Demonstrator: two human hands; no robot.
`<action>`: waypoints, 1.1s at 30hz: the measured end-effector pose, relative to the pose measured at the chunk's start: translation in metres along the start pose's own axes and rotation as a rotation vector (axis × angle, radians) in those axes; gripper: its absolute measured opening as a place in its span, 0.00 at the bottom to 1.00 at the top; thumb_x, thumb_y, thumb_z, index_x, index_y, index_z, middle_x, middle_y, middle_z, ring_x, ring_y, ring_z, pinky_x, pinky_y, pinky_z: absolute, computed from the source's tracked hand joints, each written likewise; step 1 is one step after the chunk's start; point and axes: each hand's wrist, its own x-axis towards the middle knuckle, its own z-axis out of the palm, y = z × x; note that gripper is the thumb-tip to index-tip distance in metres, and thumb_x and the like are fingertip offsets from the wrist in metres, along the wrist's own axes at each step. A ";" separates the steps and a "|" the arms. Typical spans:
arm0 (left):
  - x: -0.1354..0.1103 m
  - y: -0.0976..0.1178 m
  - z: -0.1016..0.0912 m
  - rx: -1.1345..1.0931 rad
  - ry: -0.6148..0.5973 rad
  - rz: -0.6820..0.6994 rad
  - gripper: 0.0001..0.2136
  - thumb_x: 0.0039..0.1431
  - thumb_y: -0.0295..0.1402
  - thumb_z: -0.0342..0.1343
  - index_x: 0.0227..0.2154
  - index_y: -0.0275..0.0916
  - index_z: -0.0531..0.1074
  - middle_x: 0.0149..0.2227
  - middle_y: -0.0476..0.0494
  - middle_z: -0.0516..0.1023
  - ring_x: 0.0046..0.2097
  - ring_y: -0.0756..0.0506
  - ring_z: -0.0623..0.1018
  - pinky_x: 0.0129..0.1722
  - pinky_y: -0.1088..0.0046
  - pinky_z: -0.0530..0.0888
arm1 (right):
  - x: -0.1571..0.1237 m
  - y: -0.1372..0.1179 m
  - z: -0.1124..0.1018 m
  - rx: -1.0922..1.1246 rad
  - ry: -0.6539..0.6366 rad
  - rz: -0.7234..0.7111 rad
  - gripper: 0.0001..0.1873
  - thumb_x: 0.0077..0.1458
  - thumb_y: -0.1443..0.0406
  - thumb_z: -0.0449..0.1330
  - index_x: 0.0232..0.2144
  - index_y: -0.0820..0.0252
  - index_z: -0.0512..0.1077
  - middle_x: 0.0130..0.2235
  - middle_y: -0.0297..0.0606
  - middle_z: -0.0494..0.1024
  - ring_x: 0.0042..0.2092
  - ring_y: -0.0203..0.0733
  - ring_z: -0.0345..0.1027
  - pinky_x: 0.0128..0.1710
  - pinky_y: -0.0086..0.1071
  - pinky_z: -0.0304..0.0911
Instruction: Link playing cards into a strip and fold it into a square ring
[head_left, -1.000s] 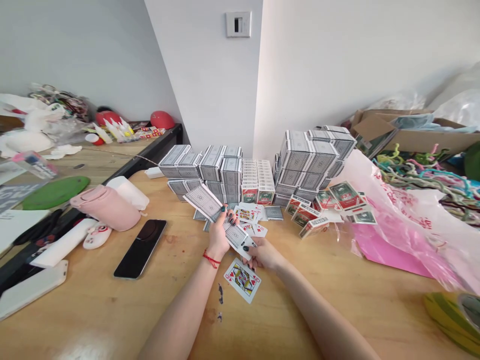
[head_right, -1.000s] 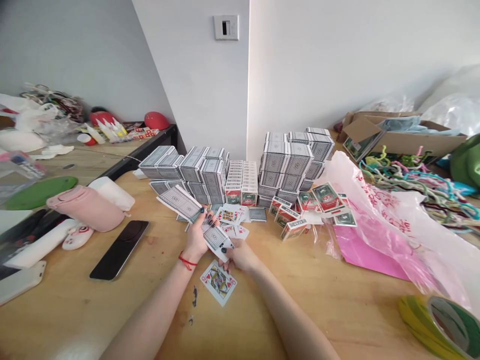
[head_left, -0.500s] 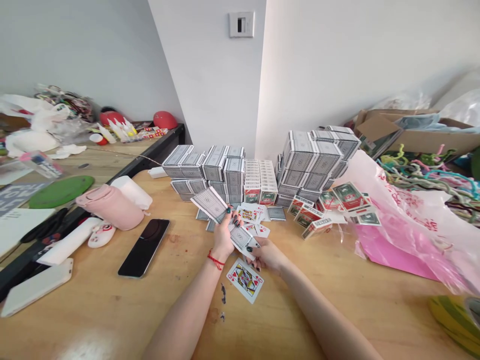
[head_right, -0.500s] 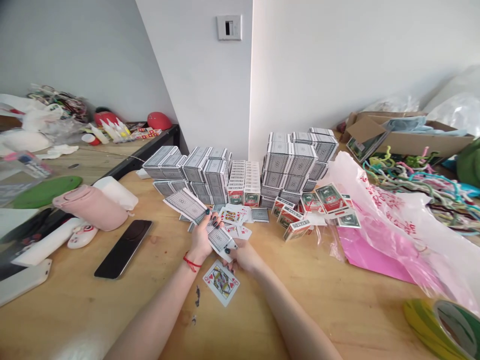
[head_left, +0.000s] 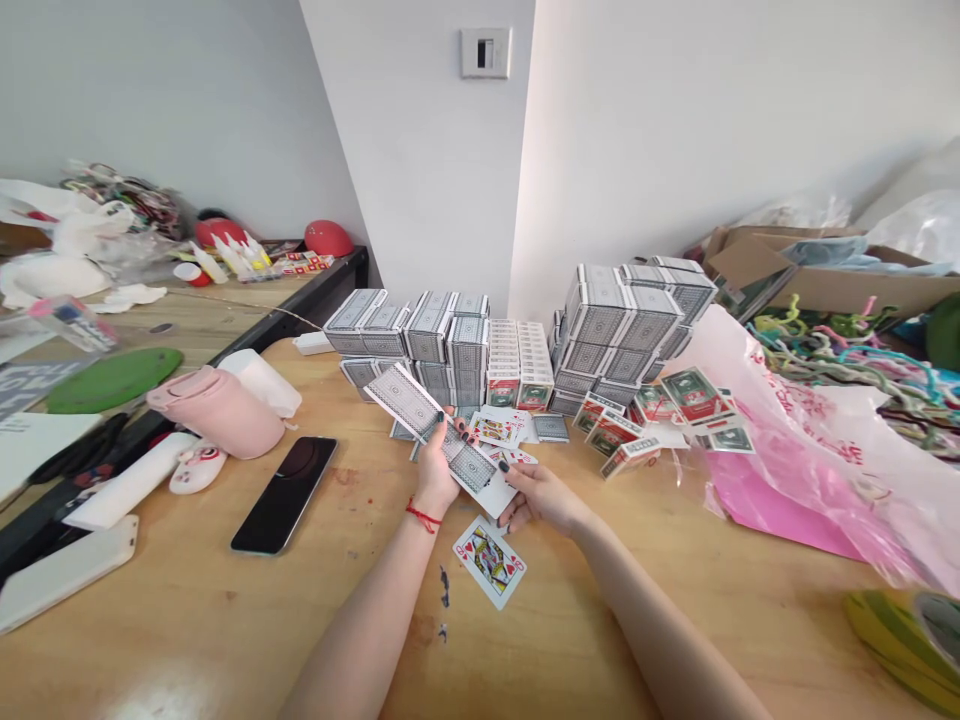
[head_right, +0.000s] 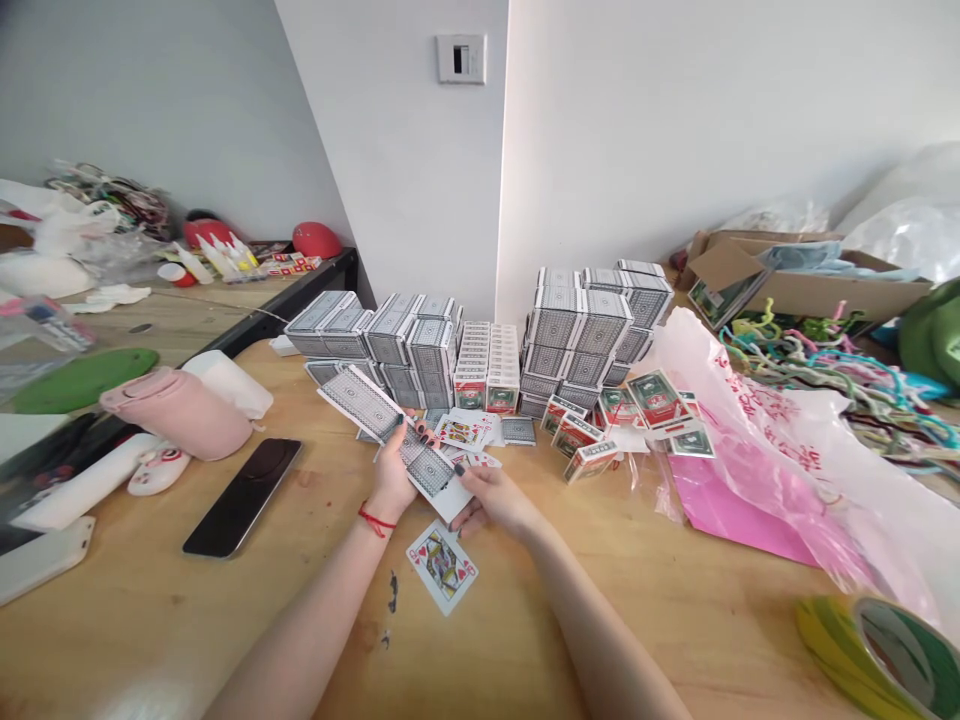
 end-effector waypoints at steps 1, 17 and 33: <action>0.001 0.000 -0.002 -0.003 0.018 -0.005 0.11 0.46 0.31 0.59 0.34 0.40 0.68 0.24 0.53 0.66 0.24 0.54 0.68 0.26 0.76 0.65 | 0.000 -0.001 -0.005 -0.112 0.103 -0.027 0.18 0.51 0.51 0.49 0.29 0.60 0.64 0.20 0.35 0.71 0.20 0.37 0.67 0.19 0.29 0.61; -0.001 0.000 -0.002 0.076 0.120 -0.010 0.18 0.41 0.27 0.59 0.39 0.40 0.70 0.25 0.52 0.72 0.23 0.53 0.71 0.27 0.74 0.67 | 0.017 0.023 -0.061 -1.256 0.867 -0.434 0.26 0.52 0.63 0.48 0.55 0.57 0.57 0.57 0.44 0.57 0.56 0.52 0.46 0.50 0.45 0.53; 0.000 0.000 -0.006 0.075 0.125 -0.006 0.17 0.40 0.26 0.57 0.37 0.38 0.70 0.25 0.52 0.72 0.24 0.53 0.71 0.26 0.75 0.68 | 0.015 0.015 -0.060 -1.318 0.909 -0.324 0.21 0.50 0.63 0.52 0.48 0.57 0.66 0.43 0.47 0.66 0.45 0.54 0.54 0.42 0.46 0.54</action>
